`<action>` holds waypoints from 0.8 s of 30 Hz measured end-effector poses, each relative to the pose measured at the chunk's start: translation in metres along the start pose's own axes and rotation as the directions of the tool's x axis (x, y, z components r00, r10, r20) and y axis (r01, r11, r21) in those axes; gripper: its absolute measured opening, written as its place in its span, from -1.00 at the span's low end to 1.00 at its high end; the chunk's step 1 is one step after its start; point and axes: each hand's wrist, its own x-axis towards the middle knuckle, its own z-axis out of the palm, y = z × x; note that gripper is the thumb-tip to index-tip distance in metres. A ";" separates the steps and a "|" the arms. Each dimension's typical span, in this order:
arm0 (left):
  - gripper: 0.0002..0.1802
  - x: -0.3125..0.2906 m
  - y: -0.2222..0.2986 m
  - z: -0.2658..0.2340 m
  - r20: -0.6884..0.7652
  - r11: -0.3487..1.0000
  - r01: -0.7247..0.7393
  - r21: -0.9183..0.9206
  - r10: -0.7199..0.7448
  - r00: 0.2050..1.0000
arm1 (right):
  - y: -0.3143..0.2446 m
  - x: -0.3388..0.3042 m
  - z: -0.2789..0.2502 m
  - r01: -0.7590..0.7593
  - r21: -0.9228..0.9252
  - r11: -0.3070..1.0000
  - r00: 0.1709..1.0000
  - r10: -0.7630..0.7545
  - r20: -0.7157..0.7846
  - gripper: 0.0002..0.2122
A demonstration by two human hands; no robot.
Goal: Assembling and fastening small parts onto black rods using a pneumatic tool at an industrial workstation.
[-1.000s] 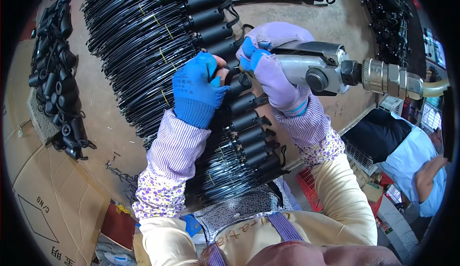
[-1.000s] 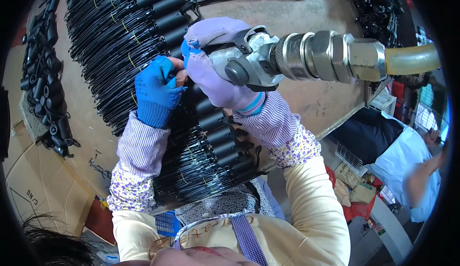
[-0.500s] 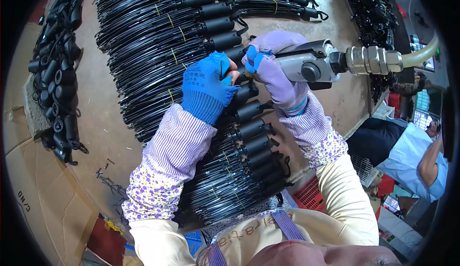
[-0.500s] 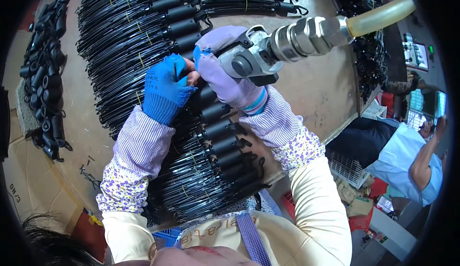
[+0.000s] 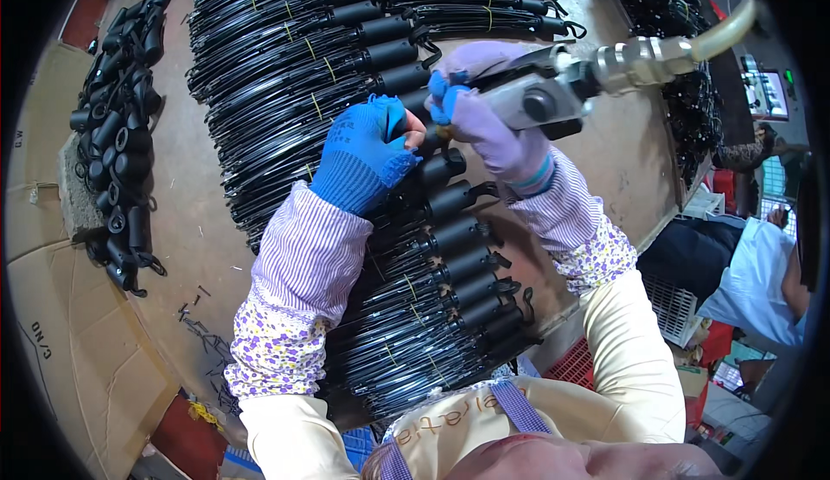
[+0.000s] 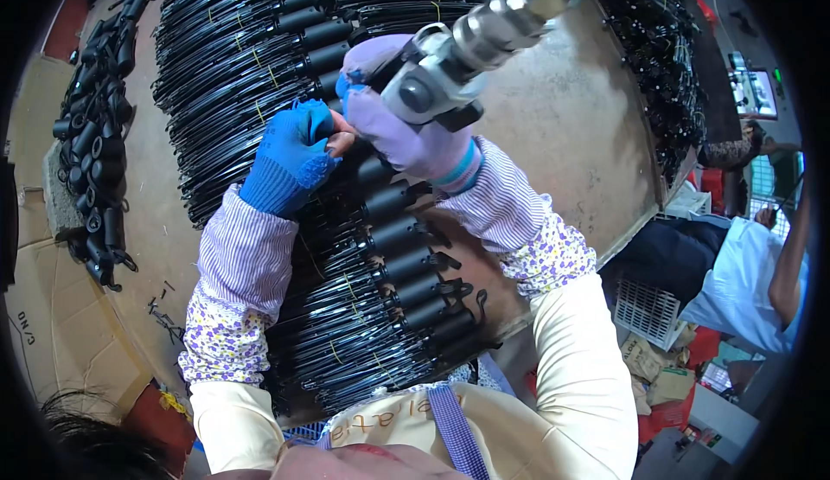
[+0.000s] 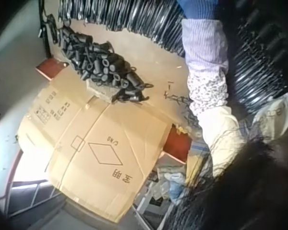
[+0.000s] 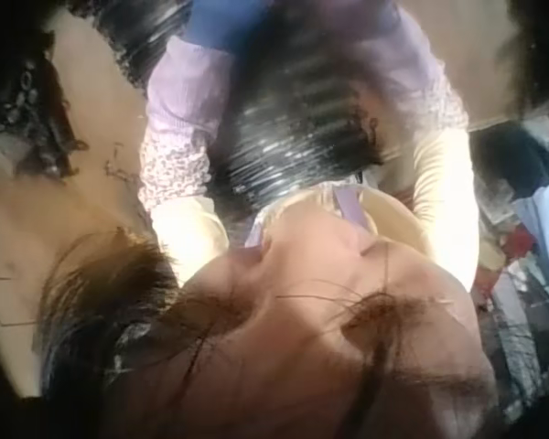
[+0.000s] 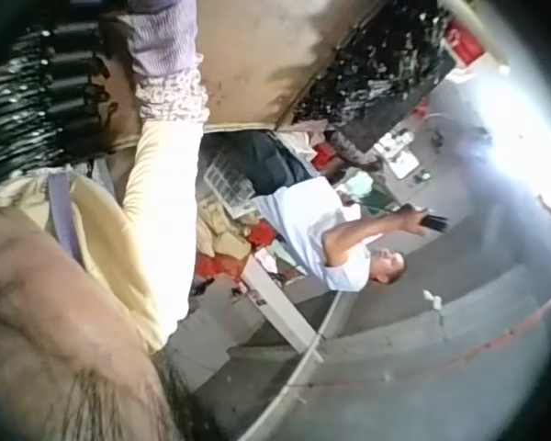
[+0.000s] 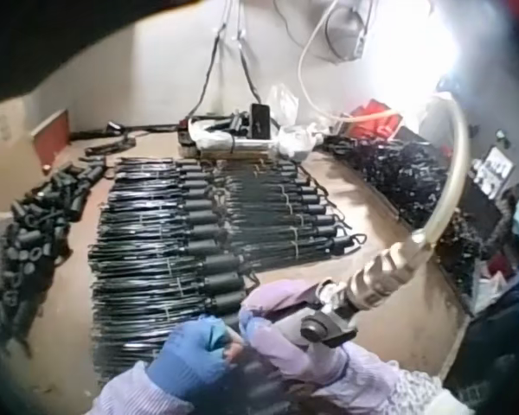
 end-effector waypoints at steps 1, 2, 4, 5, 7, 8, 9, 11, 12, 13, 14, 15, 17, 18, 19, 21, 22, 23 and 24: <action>-0.94 0.000 -0.002 0.000 -0.005 1.000 -0.012 0.005 0.012 1.000 | -0.006 0.001 -0.003 -0.028 0.118 0.993 0.999 0.024 0.037 -0.89; -0.94 -0.001 -0.005 0.001 -0.013 1.000 -0.017 0.012 0.018 1.000 | -0.012 0.001 -0.006 -0.064 0.239 0.969 0.996 0.046 0.081 -0.86; -0.93 -0.004 -0.010 0.001 -0.027 0.999 -0.027 0.024 0.027 0.999 | -0.018 -0.002 -0.009 -0.146 0.461 0.875 0.982 0.073 0.173 -0.81; -0.93 -0.006 -0.009 0.001 -0.023 0.999 -0.022 0.028 0.023 0.999 | -0.019 -0.006 -0.008 -0.147 0.467 0.872 0.983 0.075 0.169 -0.81; -0.91 -0.009 -0.008 0.000 -0.047 0.996 -0.056 0.067 0.059 0.997 | -0.022 -0.017 -0.003 -0.083 0.398 0.914 0.986 0.017 0.166 -0.85; -0.90 -0.011 -0.008 0.000 -0.060 0.994 -0.072 0.087 0.077 0.995 | -0.023 -0.022 0.000 -0.050 0.362 0.931 0.986 -0.012 0.167 -0.88; -0.89 -0.013 -0.008 -0.001 -0.073 0.990 -0.088 0.107 0.096 0.993 | -0.023 -0.024 0.001 -0.018 0.327 0.945 0.985 -0.040 0.170 -0.90; -0.87 -0.016 -0.006 0.002 -0.054 0.985 -0.127 0.114 0.134 0.990 | -0.014 -0.026 -0.004 0.012 0.264 0.964 0.991 -0.047 0.127 -0.86; -0.85 -0.018 -0.005 0.003 -0.044 0.979 -0.165 0.120 0.171 0.984 | -0.007 -0.026 -0.008 0.037 0.200 0.979 0.994 -0.057 0.093 -0.82; -0.83 -0.019 -0.003 0.006 -0.033 0.971 -0.203 0.124 0.209 0.977 | -0.002 -0.026 -0.011 0.060 0.132 0.989 0.996 -0.068 0.060 -0.79; -0.81 -0.019 -0.002 0.008 -0.022 0.962 -0.242 0.126 0.246 0.969 | 0.001 -0.027 -0.013 0.079 0.062 0.995 0.996 -0.081 0.028 -0.75; -0.81 -0.020 -0.002 0.010 -0.018 0.963 -0.238 0.126 0.243 0.970 | 0.000 -0.028 -0.012 0.075 0.064 0.995 0.997 -0.077 0.024 -0.75; -0.73 -0.022 -0.006 0.016 0.011 0.943 -0.281 0.177 0.283 0.959 | -0.004 -0.028 -0.011 0.064 0.097 0.993 0.998 -0.066 0.020 -0.76; -0.68 -0.023 -0.007 0.019 0.026 0.932 -0.302 0.201 0.303 0.953 | -0.006 -0.028 -0.010 0.059 0.114 0.992 0.998 -0.061 0.018 -0.77; -0.64 -0.024 -0.007 0.021 0.042 0.919 -0.323 0.225 0.323 0.946 | -0.008 -0.029 -0.010 0.054 0.130 0.990 0.998 -0.056 0.016 -0.77; -0.60 -0.026 -0.006 0.021 0.066 0.904 -0.326 0.276 0.321 0.945 | -0.015 -0.031 -0.009 0.031 0.139 0.990 0.999 -0.032 0.000 -0.77; -0.56 -0.027 -0.005 0.021 0.083 0.885 -0.330 0.329 0.321 0.943 | -0.018 -0.032 -0.008 0.012 0.149 0.989 1.000 -0.011 -0.009 -0.76; -0.52 -0.028 -0.004 0.021 0.100 0.862 -0.334 0.381 0.321 0.942 | -0.021 -0.034 -0.007 -0.007 0.160 0.987 1.000 0.010 -0.019 -0.76; -0.48 -0.029 -0.003 0.021 0.117 0.837 -0.338 0.430 0.320 0.940 | -0.023 -0.035 -0.007 -0.026 0.169 0.985 0.999 0.031 -0.027 -0.76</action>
